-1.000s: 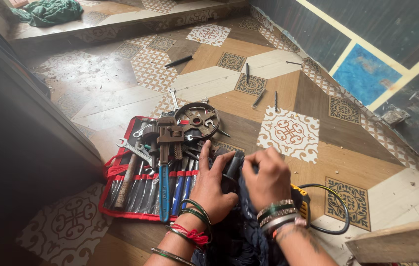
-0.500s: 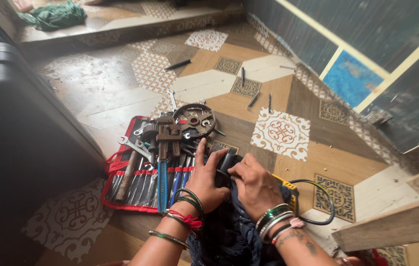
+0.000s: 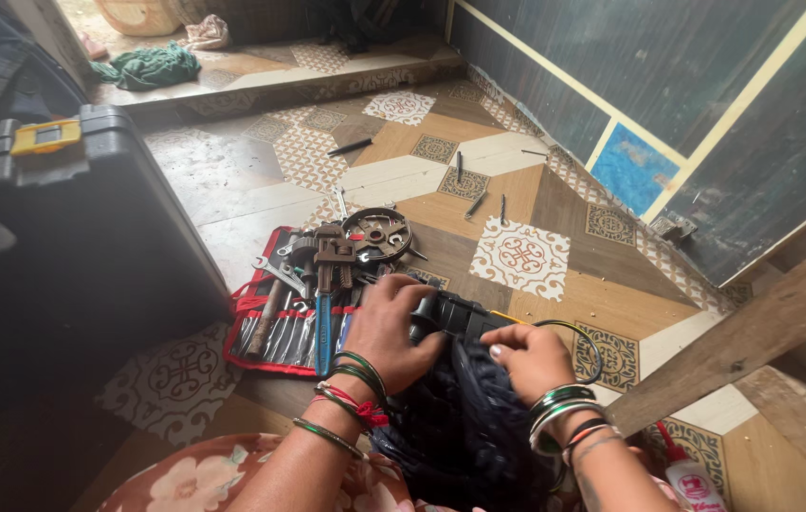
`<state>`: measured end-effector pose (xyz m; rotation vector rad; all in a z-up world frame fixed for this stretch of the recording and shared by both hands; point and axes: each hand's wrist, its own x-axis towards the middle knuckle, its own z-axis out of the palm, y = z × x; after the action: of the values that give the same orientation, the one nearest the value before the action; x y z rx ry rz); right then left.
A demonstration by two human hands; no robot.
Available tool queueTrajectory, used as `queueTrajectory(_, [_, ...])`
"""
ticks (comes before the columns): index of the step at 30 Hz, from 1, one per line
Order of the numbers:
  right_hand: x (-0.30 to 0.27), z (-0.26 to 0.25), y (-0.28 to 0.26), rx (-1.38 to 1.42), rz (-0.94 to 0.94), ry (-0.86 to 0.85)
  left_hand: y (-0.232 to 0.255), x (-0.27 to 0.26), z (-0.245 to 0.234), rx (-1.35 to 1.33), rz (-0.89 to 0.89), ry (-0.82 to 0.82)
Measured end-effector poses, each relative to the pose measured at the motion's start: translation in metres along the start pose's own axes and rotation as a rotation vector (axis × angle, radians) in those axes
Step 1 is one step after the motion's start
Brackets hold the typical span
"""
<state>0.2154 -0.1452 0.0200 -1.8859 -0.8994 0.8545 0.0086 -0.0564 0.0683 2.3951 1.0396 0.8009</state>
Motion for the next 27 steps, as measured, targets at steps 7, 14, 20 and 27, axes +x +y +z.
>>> queueTrajectory(7, [0.002,0.002,0.007,0.311,0.14,-0.082,0.021,-0.018,0.031,-0.281,0.043,-0.201])
queueTrajectory(14, [0.0,-0.002,-0.008,-0.798,-0.07,0.194,0.016,0.017,0.021,-0.165,-0.156,0.118])
queueTrajectory(20, [0.02,0.02,0.003,-0.893,0.201,-0.05,0.004,0.058,0.061,0.23,0.029,0.142])
queueTrajectory(27, [0.031,0.02,0.026,-0.88,0.181,-0.115,0.014,0.068,0.084,0.606,0.001,-0.075])
